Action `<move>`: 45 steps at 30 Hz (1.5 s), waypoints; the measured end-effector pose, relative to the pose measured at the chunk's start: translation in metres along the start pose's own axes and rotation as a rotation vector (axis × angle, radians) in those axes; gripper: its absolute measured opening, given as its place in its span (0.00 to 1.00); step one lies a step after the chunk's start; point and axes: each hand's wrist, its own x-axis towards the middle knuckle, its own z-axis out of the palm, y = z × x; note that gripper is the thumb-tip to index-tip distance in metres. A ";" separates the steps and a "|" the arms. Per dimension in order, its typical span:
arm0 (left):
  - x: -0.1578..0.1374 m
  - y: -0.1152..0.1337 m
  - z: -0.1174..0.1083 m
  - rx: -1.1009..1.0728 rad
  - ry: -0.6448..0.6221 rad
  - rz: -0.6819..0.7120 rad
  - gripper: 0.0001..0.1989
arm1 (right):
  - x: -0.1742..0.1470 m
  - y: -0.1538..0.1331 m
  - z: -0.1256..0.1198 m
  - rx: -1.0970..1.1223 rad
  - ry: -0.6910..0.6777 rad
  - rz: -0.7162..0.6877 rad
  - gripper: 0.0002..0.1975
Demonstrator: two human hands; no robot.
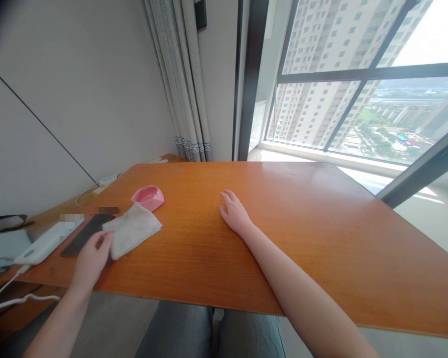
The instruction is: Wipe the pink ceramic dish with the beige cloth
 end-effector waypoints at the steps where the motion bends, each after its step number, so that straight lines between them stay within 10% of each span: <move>1: -0.005 -0.004 -0.006 0.132 -0.076 0.008 0.16 | 0.000 0.001 0.000 -0.009 -0.006 0.005 0.23; 9: 0.004 0.010 0.003 0.469 -0.347 0.519 0.25 | 0.000 0.011 0.009 -0.051 -0.019 0.022 0.19; 12: 0.007 0.008 0.029 0.455 -0.450 0.442 0.28 | 0.001 0.013 0.010 -0.069 -0.031 0.026 0.19; 17: -0.010 0.016 0.042 0.536 -0.213 0.207 0.28 | 0.001 0.016 0.011 -0.114 -0.037 0.040 0.18; 20: -0.010 0.051 0.040 0.510 -0.202 0.247 0.24 | 0.002 0.016 0.013 -0.107 -0.030 0.048 0.18; 23: -0.009 0.115 0.059 0.267 -0.193 0.569 0.23 | 0.005 0.016 0.015 -0.033 0.036 0.061 0.21; 27: -0.018 0.200 0.125 -0.063 -0.650 0.906 0.20 | 0.007 0.020 0.014 0.156 0.144 0.082 0.31; 30: -0.032 0.231 0.175 0.069 -0.730 0.968 0.18 | 0.007 0.022 0.007 0.230 0.096 -0.007 0.35; 36: -0.048 0.224 0.207 0.099 -0.733 0.941 0.16 | 0.009 0.020 -0.003 0.109 -0.028 -0.046 0.17; 45: -0.044 0.220 0.208 0.061 -0.739 0.941 0.16 | 0.011 0.019 0.000 0.118 -0.028 -0.020 0.17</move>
